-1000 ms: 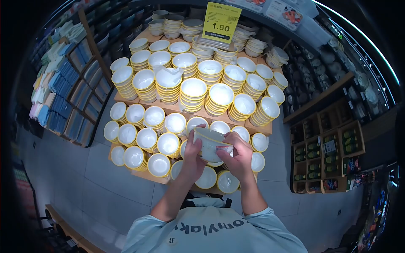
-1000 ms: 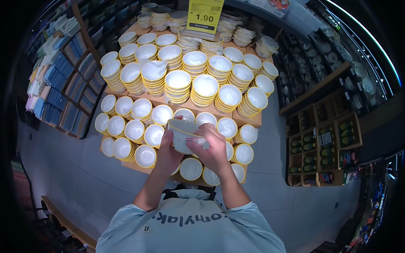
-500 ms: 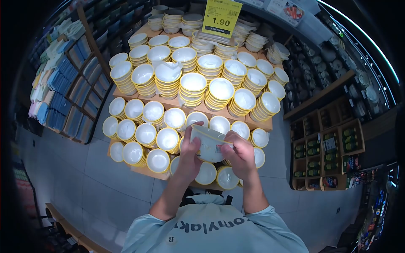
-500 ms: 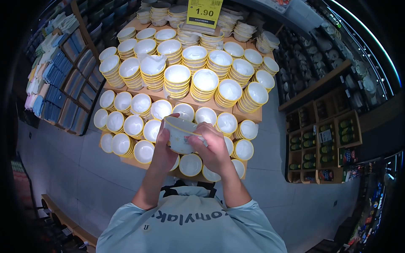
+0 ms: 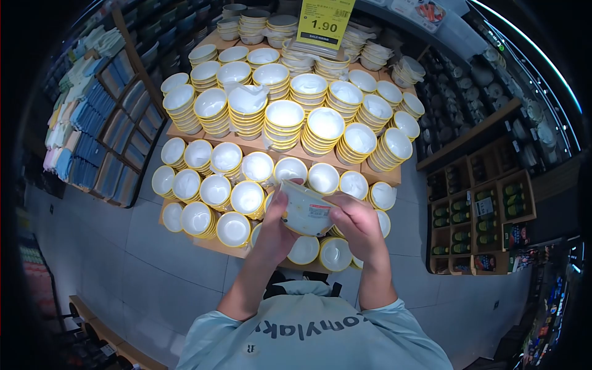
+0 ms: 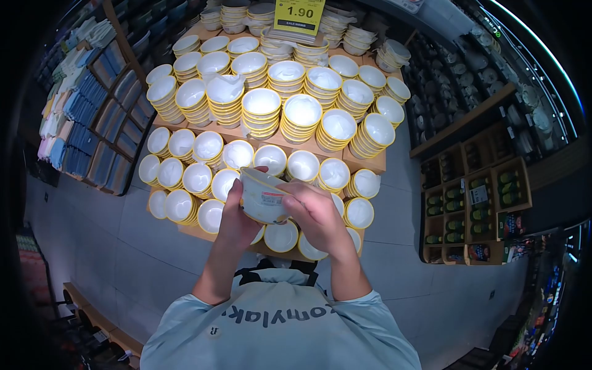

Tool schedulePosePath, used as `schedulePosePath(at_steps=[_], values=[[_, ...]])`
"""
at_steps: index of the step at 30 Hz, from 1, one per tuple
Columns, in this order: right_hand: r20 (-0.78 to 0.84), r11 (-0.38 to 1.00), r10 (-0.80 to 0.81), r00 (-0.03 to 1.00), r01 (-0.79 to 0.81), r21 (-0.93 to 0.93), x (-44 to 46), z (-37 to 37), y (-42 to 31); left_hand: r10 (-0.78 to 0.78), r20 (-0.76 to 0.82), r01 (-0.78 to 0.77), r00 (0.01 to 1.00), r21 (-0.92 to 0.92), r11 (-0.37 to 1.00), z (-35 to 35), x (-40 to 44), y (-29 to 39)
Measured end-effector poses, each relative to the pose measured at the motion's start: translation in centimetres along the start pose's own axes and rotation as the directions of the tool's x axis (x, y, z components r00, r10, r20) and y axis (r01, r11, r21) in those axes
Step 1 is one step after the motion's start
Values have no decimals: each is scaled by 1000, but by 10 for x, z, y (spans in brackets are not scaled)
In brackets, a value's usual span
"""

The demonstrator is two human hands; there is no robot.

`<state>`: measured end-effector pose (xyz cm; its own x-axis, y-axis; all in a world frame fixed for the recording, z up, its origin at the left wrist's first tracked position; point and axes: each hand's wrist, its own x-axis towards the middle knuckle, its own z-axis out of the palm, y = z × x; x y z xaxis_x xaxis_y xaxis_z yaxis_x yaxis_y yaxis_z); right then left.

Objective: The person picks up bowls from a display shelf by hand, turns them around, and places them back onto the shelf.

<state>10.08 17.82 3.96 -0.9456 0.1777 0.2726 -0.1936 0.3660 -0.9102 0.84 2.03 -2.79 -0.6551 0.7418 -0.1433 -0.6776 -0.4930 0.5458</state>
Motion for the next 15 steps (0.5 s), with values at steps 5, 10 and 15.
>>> schedulePosePath(at_steps=[5, 10, 15], values=[[-42, 986, 77, 996, -69, 153, -2, 8, -7, -3, 31, 4, 1000, -42, 999, 3, -1, 2], [-132, 998, 66, 989, -63, 28, -1, 10, 2, 70, -30, -66, 997, 119, 991, 7, -1, 5], [-144, 999, 17, 989, -12, 35, 0, 16, 10, 424, 130, -406, 896, 625, 667, 4, 1, -2]])
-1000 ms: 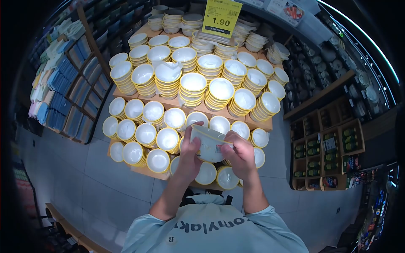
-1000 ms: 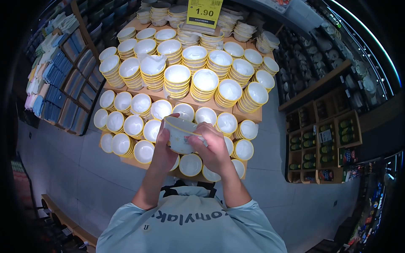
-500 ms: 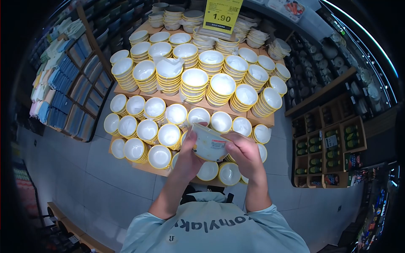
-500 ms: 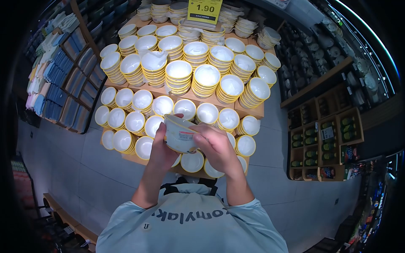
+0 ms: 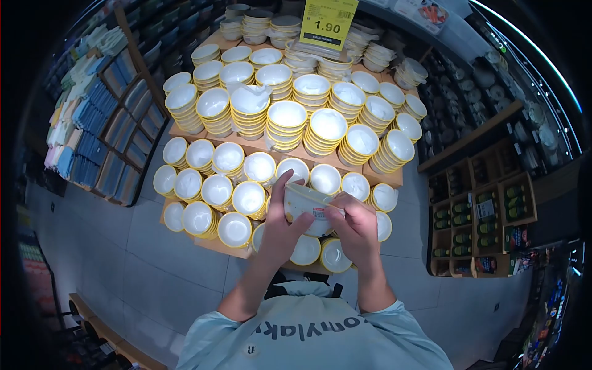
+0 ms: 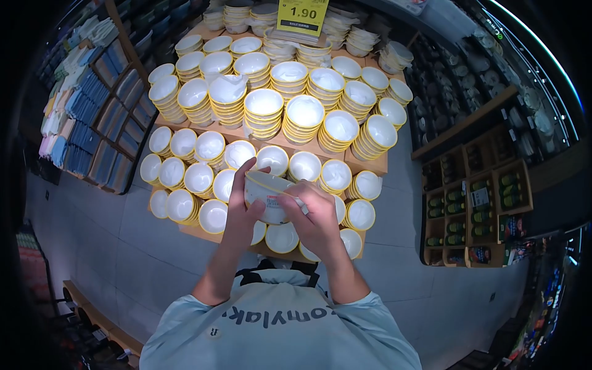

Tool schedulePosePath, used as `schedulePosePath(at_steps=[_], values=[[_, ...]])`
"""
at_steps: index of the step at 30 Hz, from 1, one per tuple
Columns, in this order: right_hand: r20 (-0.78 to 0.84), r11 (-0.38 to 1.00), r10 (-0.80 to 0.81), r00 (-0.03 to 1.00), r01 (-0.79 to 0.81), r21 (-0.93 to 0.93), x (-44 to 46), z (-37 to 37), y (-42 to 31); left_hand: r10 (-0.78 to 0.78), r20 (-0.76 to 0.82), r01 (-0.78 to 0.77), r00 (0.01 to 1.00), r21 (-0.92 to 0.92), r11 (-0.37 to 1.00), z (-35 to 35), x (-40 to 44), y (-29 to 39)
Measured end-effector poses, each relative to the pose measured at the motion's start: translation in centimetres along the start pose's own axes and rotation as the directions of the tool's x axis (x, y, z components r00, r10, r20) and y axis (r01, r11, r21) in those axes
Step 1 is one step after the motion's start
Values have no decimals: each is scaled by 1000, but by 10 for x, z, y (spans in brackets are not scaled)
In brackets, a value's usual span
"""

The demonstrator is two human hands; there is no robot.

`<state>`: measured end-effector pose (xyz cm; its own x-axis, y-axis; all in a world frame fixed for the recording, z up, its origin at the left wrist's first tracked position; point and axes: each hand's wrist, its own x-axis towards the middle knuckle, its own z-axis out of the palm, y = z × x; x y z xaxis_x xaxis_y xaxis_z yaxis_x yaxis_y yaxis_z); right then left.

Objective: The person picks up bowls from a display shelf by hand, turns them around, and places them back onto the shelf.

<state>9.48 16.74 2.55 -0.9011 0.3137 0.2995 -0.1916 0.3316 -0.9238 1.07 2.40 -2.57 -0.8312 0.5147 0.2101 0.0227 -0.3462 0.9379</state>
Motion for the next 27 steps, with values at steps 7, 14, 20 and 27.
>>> schedulePosePath(at_steps=[7, 14, 20, 27], values=[[-6, 1000, -17, 1000, 17, -5, -2, 5, 0, 8, -62, -2, 998, 97, 995, 1, 1, -3], [-20, 1000, 12, 1000, -12, 18, 1, 4, 2, 54, -24, -49, 998, 179, 983, 1, 2, -4], [-47, 979, -171, 984, 164, -123, 2, 3, 10, -49, -16, 44, 999, -234, 971, 2, 2, -16], [167, 744, -437, 884, 459, -485, -17, 28, 45, -325, 139, 340, 936, -602, 723, -8, -15, -45]])
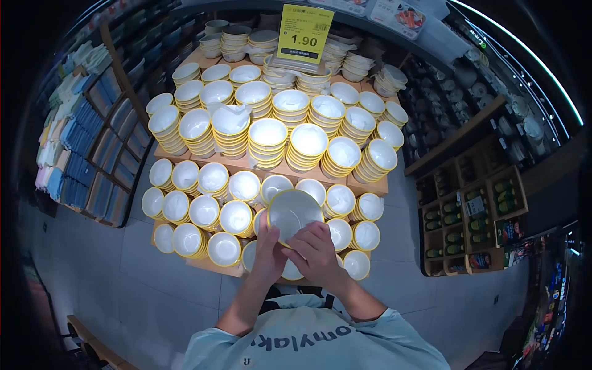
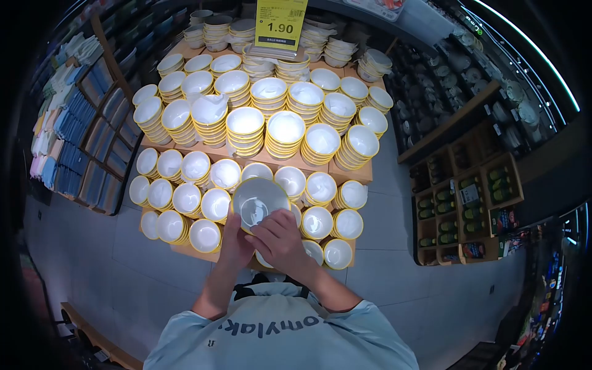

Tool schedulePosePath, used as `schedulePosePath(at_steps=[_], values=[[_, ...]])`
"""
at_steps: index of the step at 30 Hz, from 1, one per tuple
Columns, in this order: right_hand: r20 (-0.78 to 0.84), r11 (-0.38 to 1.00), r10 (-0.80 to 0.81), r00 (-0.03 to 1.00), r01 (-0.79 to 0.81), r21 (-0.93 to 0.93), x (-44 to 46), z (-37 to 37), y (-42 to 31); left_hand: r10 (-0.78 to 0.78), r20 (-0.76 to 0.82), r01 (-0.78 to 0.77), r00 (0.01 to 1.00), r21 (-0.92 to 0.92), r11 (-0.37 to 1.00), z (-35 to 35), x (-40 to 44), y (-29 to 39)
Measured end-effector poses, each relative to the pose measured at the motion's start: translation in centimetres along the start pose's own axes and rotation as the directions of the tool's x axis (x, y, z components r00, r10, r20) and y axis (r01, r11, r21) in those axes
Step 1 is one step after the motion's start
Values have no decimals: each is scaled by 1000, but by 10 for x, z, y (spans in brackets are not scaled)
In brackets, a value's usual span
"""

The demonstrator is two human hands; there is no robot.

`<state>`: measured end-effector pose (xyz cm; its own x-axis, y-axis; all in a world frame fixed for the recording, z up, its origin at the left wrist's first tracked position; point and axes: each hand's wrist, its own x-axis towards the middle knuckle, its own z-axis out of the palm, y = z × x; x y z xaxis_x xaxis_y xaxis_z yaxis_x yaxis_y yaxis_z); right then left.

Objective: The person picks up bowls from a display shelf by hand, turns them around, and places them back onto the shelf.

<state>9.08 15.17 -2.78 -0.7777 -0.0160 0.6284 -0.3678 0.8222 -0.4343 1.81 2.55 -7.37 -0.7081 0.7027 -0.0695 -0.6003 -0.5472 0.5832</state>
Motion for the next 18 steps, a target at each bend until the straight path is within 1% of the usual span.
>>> schedulePosePath(at_steps=[1, 2, 3, 4, 5, 6, 7, 8, 9, 10, 12, 14, 15, 16, 18], values=[[-3, 1000, 0, 1000, 0, -5, -2, -3, 6, 18, -62, -14, 998, 68, 998, -1, 2, 1], [23, 996, 84, 996, -83, -43, -6, -8, 8, 17, -63, -13, 998, 67, 998, -2, 1, -1], [48, 983, 169, 984, -164, -84, -4, -14, 8, -16, -65, 20, 998, 61, 998, -2, 0, -2], [51, 983, 168, 984, -163, -85, -6, -18, 14, -48, -67, 52, 997, 56, 997, -3, 0, -4], [166, 956, 281, 945, -291, 44, -8, -20, 22, -47, -68, 51, 997, 54, 997, -6, -1, -7], [291, 893, 368, 883, -423, 154, -9, -22, 27, -73, -58, 79, 996, 101, 992, -9, -1, -11], [292, 893, 367, 883, -422, 154, -7, -25, 29, -100, -49, 106, 994, 149, 983, -11, 0, -14], [355, 902, 359, 863, -419, 107, -5, -28, 31, -100, -49, 106, 994, 148, 983, -12, -1, -15], [416, 909, 352, 839, -412, 61, -3, -30, 32, -133, -49, 138, 990, 144, 980, -12, 0, -16], [417, 910, 351, 838, -410, 59, -2, -32, 35, -164, -49, 170, 985, 139, 976, -12, 0, -16], [471, 919, 328, 819, -392, 40, 1, -36, 43, -168, -33, 171, 985, 165, 971, -20, 4, -22], [479, 921, 341, 809, -390, 4, 12, -47, 56, -171, -7, 169, 985, 186, 968, -27, 9, -27], [490, 919, 354, 797, -393, -24, 20, -54, 64, -134, -21, 135, 991, 295, 946, -29, 10, -27], [439, 918, 389, 810, -383, -106, 35, -64, 72, -95, -33, 100, 995, 400, 911, -31, 12, -25], [273, 911, 410, 870, -374, -173, 50, -80, 116, -88, -44, 98, 995, 376, 922, -41, 13, -20]])
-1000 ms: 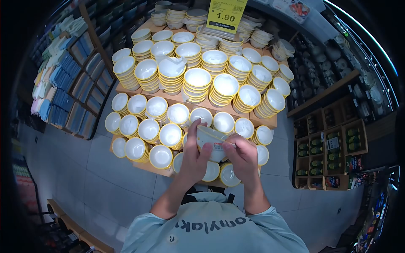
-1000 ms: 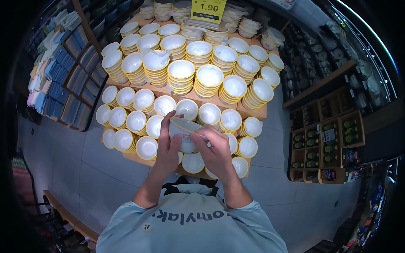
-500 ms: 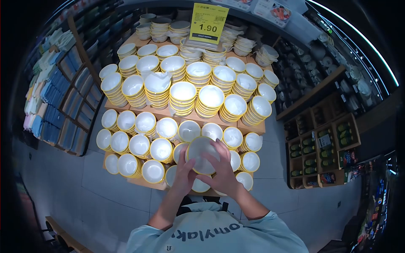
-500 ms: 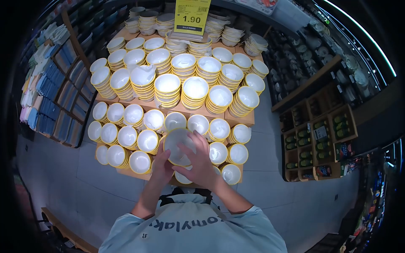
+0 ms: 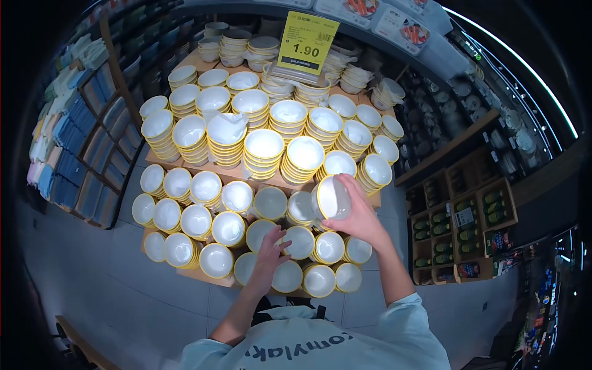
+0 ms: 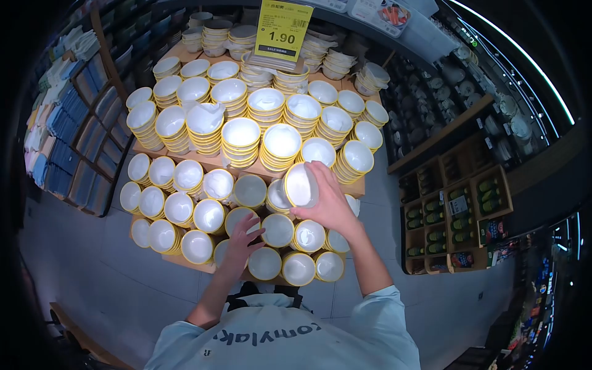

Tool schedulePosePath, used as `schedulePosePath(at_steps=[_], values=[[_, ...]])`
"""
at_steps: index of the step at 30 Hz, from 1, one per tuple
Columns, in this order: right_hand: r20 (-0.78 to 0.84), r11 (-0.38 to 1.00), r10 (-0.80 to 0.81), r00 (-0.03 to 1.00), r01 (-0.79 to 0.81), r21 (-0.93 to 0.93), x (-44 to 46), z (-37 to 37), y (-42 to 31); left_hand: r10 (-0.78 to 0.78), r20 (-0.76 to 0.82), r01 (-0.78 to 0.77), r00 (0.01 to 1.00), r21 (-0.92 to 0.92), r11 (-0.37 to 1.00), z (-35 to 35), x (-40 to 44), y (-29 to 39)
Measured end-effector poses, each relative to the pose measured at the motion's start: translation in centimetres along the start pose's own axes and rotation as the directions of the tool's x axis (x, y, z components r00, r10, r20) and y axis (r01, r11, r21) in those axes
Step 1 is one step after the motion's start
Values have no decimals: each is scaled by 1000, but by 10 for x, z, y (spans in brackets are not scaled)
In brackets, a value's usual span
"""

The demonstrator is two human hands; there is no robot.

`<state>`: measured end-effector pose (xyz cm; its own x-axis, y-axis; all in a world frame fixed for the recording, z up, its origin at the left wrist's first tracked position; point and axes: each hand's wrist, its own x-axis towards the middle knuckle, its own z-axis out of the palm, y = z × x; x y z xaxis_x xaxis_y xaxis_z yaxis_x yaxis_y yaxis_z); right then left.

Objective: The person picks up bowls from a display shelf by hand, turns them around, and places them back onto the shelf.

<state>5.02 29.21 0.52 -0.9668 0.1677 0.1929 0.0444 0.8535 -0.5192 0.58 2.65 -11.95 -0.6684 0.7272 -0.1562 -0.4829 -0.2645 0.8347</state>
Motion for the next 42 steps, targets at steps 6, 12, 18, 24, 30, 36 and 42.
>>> schedulePosePath(at_steps=[6, 12, 18, 24, 30, 36, 42], values=[[-37, 961, 80, 996, -87, -263, 80, -28, 61, -19, 29, 20, 999, -33, 999, -8, -8, 0], [4, 950, 122, 993, -116, -291, 101, -13, 91, -71, -37, 69, 997, -54, 996, -23, -25, -7], [-19, 948, 159, 987, -158, -277, 102, 1, 96, -48, -157, 38, 986, -64, 997, -35, -32, -6], [-90, 939, 131, 987, -153, -307, 103, 10, 103, -27, -189, 15, 982, -63, 998, -39, -28, -6], [-101, 935, 154, 983, -178, -306, 101, 15, 104, -41, -166, 33, 985, -51, 998, -45, -29, -11], [-55, 928, 228, 972, -234, -289, 102, 16, 104, -56, -205, 44, 977, -61, 997, -42, -30, -11], [-16, 933, 243, 970, -238, -270, 101, 18, 101, -56, -219, 51, 974, -28, 998, -44, -30, -13]])
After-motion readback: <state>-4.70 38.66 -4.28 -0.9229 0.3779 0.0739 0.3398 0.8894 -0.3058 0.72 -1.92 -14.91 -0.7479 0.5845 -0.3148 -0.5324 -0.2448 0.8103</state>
